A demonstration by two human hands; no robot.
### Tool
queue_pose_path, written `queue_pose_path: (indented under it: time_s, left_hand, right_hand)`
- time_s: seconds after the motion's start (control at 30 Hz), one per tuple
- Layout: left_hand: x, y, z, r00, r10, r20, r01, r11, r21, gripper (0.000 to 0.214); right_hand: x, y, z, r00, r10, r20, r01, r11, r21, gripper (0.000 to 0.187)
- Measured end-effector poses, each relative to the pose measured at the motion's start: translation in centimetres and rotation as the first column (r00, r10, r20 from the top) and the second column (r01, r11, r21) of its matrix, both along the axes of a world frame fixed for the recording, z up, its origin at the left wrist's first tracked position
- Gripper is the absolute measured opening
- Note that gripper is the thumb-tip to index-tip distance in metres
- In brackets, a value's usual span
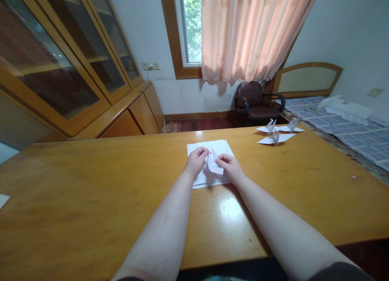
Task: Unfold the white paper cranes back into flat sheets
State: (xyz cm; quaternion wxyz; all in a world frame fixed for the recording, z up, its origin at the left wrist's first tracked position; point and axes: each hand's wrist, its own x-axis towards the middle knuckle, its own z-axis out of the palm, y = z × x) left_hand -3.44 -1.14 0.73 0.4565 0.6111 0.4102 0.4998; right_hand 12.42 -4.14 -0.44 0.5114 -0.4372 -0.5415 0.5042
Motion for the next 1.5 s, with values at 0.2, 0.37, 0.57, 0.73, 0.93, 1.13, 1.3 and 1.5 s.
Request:
queue_pose_path:
  time_s: [0.2, 0.37, 0.57, 0.73, 0.93, 1.13, 1.3, 1.5]
  left_hand:
    - [0.0, -0.2, 0.0, 0.999, 0.044, -0.028, -0.043, 0.999, 0.032, 0.023]
    - [0.1, -0.1, -0.1, 0.989, 0.139, -0.046, -0.135, 0.987, 0.091, 0.017]
    - [0.2, 0.0, 0.0, 0.988, 0.152, -0.035, -0.148, 0.983, 0.111, 0.019]
    - [0.4, 0.2, -0.6, 0.995, 0.095, 0.001, -0.095, 0.992, 0.087, 0.019]
    - [0.8, 0.2, -1.6, 0.99, 0.062, -0.124, -0.054, 0.996, 0.066, 0.039]
    - [0.8, 0.2, -1.3, 0.961, -0.016, -0.277, 0.056, 0.988, 0.14, 0.035]
    - [0.8, 0.2, -1.0, 0.962, 0.088, -0.26, -0.066, 0.993, 0.094, 0.018]
    - [0.8, 0.2, -1.0, 0.964, 0.122, -0.236, -0.097, 0.988, 0.116, 0.007]
  right_hand:
    - [-0.1, -0.4, 0.1, 0.981, -0.109, 0.163, 0.091, 0.989, 0.115, 0.022]
    - [0.0, -0.4, 0.3, 0.971, -0.124, 0.204, 0.097, 0.986, 0.136, 0.024]
    - [-0.1, -0.4, 0.2, 0.968, -0.165, 0.188, 0.136, 0.978, 0.157, 0.023]
    - [0.0, 0.0, 0.3, 0.95, -0.29, 0.111, 0.272, 0.949, 0.157, 0.024]
    - [0.6, 0.9, -0.2, 0.893, -0.45, -0.022, 0.451, 0.89, 0.071, 0.026]
    - [0.2, 0.7, -0.2, 0.916, -0.398, -0.054, 0.401, 0.911, 0.1, 0.025]
    - [0.0, 0.5, -0.1, 0.922, -0.387, -0.018, 0.386, 0.912, 0.136, 0.021]
    - [0.0, 1.2, -0.7, 0.906, -0.369, -0.208, 0.39, 0.919, 0.066, 0.048]
